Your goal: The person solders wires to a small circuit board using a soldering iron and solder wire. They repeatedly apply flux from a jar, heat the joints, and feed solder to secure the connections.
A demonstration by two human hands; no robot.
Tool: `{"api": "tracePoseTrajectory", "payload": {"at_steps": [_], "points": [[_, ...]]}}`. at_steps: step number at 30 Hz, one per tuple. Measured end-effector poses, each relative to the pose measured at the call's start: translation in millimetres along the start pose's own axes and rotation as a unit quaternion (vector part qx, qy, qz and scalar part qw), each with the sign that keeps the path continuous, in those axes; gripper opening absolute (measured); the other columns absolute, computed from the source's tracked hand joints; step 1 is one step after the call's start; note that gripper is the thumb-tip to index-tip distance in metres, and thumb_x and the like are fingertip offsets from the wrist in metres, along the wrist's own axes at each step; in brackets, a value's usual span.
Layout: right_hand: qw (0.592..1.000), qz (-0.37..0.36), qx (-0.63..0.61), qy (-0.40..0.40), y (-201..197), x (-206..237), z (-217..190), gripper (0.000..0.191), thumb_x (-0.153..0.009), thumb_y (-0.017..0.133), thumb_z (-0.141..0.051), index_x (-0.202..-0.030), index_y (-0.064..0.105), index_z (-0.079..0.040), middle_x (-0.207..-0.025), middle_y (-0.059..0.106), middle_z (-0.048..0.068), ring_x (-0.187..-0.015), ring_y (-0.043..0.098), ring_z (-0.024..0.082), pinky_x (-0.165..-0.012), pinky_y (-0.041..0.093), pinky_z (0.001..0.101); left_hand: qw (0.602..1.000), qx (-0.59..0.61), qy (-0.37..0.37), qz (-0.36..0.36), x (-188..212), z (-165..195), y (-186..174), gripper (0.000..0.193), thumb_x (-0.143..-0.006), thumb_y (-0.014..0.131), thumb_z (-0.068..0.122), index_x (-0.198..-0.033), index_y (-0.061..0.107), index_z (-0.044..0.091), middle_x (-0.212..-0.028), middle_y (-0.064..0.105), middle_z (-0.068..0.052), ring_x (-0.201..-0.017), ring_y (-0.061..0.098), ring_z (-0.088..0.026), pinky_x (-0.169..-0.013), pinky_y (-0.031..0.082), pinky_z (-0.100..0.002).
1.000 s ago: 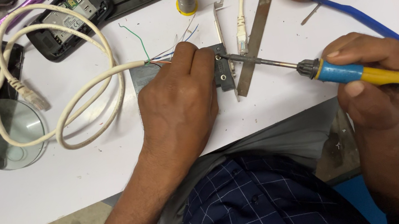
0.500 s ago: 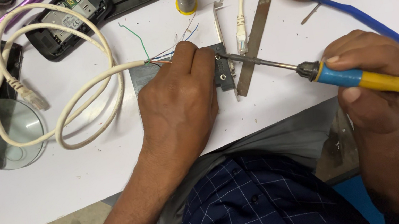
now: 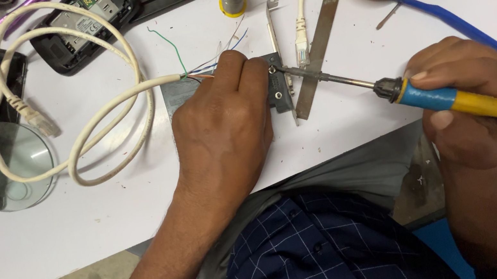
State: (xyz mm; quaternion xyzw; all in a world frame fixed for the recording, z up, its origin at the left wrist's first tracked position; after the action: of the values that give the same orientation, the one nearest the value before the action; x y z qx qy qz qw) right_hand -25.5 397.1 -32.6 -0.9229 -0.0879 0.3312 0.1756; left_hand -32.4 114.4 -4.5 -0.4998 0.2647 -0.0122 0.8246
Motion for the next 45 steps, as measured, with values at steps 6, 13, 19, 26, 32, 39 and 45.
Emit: {"api": "tracePoseTrajectory", "payload": {"at_steps": [6,13,19,26,32,39,45], "points": [[1.000,0.004,-0.006,0.004,0.8,2.6,0.1,0.026,-0.097,0.070,-0.026,-0.110,0.067,-0.003,-0.095,0.069,0.013,-0.083,0.071,0.020,-0.076,0.059,0.0262,1.000,0.002,0.002,0.007,0.3,0.6,-0.6,0.018,-0.085,0.072,0.000,-0.102,0.066,0.003,-0.096,0.059,-0.010,-0.072,0.066,-0.024,-0.058,0.053,-0.038],[0.998,0.049,-0.033,0.012,-0.6,12.0,11.9,0.028,-0.102,0.067,-0.027,-0.115,0.067,-0.003,-0.091,0.068,0.013,-0.081,0.071,0.020,-0.076,0.061,0.0297,1.000,-0.001,-0.003,-0.002,0.0,0.3,0.7,0.019,-0.084,0.072,-0.001,-0.102,0.066,0.003,-0.097,0.060,-0.009,-0.073,0.066,-0.024,-0.058,0.053,-0.038],[0.982,0.069,-0.158,0.080,-7.0,17.4,28.1,0.037,-0.119,0.047,-0.037,-0.137,0.050,-0.006,-0.102,0.067,0.021,-0.075,0.069,0.023,-0.070,0.060,0.0312,1.000,0.000,0.001,0.002,0.3,0.9,-0.3,0.018,-0.083,0.072,0.000,-0.099,0.064,0.003,-0.098,0.060,-0.010,-0.074,0.066,-0.025,-0.059,0.053,-0.039],[0.956,0.059,-0.244,0.149,-19.3,20.6,33.8,0.038,-0.119,0.047,-0.041,-0.137,0.043,-0.008,-0.097,0.068,0.018,-0.075,0.071,0.021,-0.069,0.065,0.0335,1.000,-0.008,0.000,0.002,0.8,0.6,1.1,0.017,-0.084,0.071,-0.001,-0.099,0.064,0.003,-0.097,0.060,-0.010,-0.073,0.066,-0.025,-0.059,0.053,-0.039],[0.968,0.073,-0.191,0.147,-15.0,12.9,33.1,0.030,-0.113,0.062,-0.021,-0.129,0.051,0.002,-0.090,0.067,0.017,-0.072,0.069,0.019,-0.070,0.063,0.0326,1.000,-0.010,-0.003,-0.004,0.6,1.3,0.2,0.017,-0.083,0.070,-0.001,-0.099,0.065,0.004,-0.096,0.060,-0.010,-0.072,0.066,-0.025,-0.058,0.052,-0.040],[0.978,0.059,-0.169,0.104,-2.0,-2.5,27.4,0.027,-0.104,0.066,-0.016,-0.116,0.059,0.007,-0.089,0.069,0.020,-0.071,0.072,0.020,-0.072,0.065,0.0306,1.000,-0.006,-0.006,-0.008,-0.2,2.8,-1.2,0.016,-0.085,0.071,0.000,-0.100,0.065,0.003,-0.097,0.059,-0.010,-0.074,0.066,-0.025,-0.059,0.052,-0.040],[0.983,0.045,-0.153,0.096,1.4,-4.5,22.5,0.025,-0.101,0.068,-0.011,-0.115,0.061,0.008,-0.094,0.070,0.021,-0.079,0.074,0.022,-0.077,0.067,0.0308,1.000,-0.001,-0.006,-0.015,-0.3,3.7,-2.0,0.019,-0.085,0.071,0.001,-0.103,0.066,0.004,-0.096,0.059,-0.010,-0.075,0.066,-0.026,-0.060,0.051,-0.042]]}}
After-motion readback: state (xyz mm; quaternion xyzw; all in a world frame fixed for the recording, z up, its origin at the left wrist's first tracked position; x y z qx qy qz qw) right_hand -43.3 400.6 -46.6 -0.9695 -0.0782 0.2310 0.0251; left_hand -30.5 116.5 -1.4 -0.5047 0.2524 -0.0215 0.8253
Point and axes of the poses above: each hand's wrist, its own x-axis away from the middle knuckle, its own y-axis out of the palm, z = x × y, the point moved 2 cm from there along -x, towards the middle knuckle
